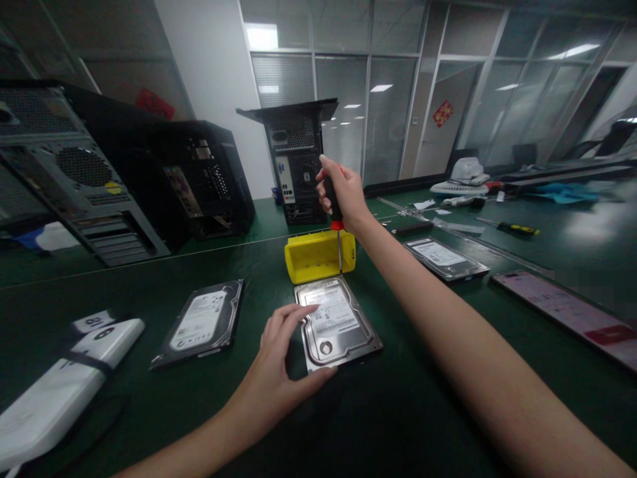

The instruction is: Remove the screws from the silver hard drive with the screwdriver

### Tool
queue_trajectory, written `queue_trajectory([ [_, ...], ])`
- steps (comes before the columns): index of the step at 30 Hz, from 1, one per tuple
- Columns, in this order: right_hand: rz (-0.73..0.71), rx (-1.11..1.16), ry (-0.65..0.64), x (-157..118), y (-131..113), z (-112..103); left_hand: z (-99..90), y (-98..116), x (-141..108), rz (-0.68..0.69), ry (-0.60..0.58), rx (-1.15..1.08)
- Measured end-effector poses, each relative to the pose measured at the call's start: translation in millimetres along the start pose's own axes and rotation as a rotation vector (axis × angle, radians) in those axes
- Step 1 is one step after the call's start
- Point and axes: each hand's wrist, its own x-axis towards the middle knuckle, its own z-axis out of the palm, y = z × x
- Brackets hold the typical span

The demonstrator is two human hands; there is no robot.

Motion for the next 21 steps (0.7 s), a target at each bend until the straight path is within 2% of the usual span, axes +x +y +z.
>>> queue_trajectory([
  [21,-0.010,-0.052,-0.026,-3.1,-0.4,5.1,-0.3,1.4,-0.4,0.021,0.024,-0.003],
])
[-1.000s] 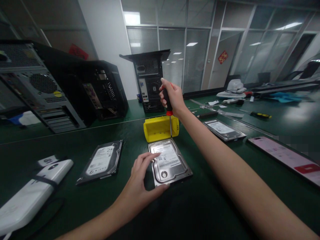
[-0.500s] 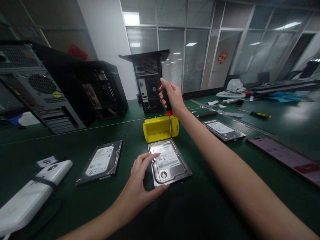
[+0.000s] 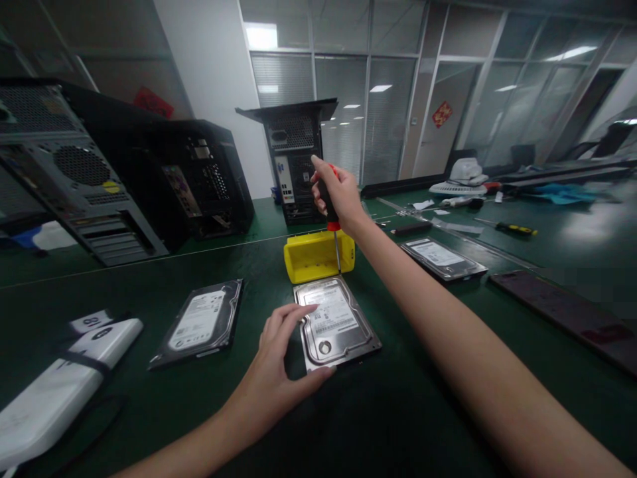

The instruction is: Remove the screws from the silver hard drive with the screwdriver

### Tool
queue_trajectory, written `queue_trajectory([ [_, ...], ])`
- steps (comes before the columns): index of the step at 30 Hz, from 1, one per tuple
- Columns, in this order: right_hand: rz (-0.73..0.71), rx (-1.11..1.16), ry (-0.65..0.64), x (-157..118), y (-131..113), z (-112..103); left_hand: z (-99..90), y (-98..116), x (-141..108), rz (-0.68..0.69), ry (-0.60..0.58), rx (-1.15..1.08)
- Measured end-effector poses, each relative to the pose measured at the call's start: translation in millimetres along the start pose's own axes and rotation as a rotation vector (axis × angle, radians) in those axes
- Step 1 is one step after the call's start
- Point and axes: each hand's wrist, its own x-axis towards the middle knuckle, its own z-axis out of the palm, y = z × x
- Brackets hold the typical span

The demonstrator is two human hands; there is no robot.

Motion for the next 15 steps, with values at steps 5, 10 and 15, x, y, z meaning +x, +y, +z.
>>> queue_trajectory([
  [5,0.020,-0.022,-0.008,3.3,4.4,-2.1,0.5,-0.9,0.3,0.016,0.011,0.000],
  [10,0.039,-0.035,0.002,5.9,6.8,-4.7,1.1,-0.5,0.6,0.015,0.020,0.013],
  [15,0.020,-0.069,0.005,-0.1,9.6,-3.6,0.5,0.2,-0.6,0.018,0.002,0.018],
])
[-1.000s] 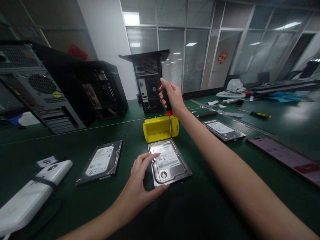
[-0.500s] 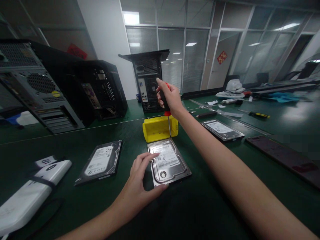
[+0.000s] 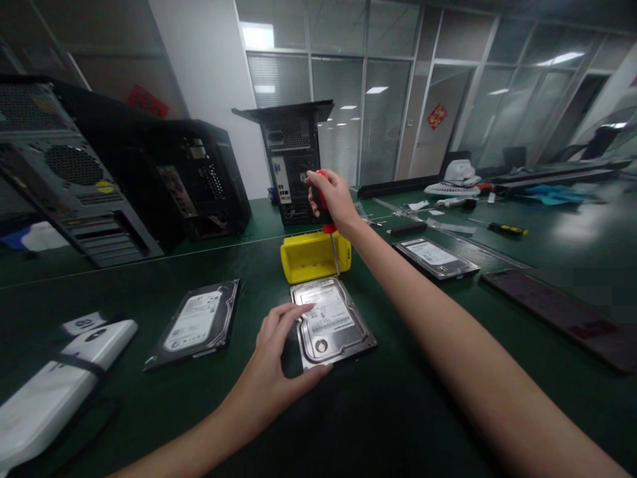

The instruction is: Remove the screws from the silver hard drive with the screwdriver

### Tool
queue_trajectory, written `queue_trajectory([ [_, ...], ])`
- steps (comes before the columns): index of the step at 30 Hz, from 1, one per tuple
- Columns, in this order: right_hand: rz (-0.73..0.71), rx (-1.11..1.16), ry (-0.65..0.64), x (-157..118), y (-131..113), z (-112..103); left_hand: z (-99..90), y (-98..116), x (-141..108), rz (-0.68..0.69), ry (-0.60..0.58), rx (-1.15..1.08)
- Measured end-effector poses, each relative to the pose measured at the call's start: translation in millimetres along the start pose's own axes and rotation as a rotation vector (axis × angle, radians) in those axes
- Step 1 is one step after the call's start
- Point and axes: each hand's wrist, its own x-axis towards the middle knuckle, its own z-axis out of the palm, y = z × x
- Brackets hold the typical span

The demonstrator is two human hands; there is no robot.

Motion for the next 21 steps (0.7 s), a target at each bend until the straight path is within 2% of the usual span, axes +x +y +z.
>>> queue_trajectory([
  [5,-0.020,0.066,0.109,4,-17,-5,-0.7,0,-1,-0.004,0.001,-0.012],
  [8,0.026,0.098,0.163,7,-41,-20,-0.8,0,-1,-0.013,-0.003,-0.015],
  [10,0.107,0.035,0.171,1,-55,-35,-0.5,0,-1,-0.011,0.003,-0.017],
  [12,0.291,-0.152,0.107,-18,-61,-54,-0.2,-1,0,-0.003,0.012,-0.019],
  [14,0.557,-0.527,-0.041,-47,-58,-76,0.0,-1,0,0.005,0.014,-0.019],
  [16,0.704,-0.659,-0.099,-80,-50,-101,-0.1,-1,0,0.011,0.010,-0.015],
  [18,0.768,-0.781,-0.100,-109,-41,-125,-0.5,-1,-1,0.008,0.003,-0.013],
  [21,0.718,-0.976,-0.081,-139,-37,-149,-1.5,0,-1,0.002,-0.008,-0.015],
])
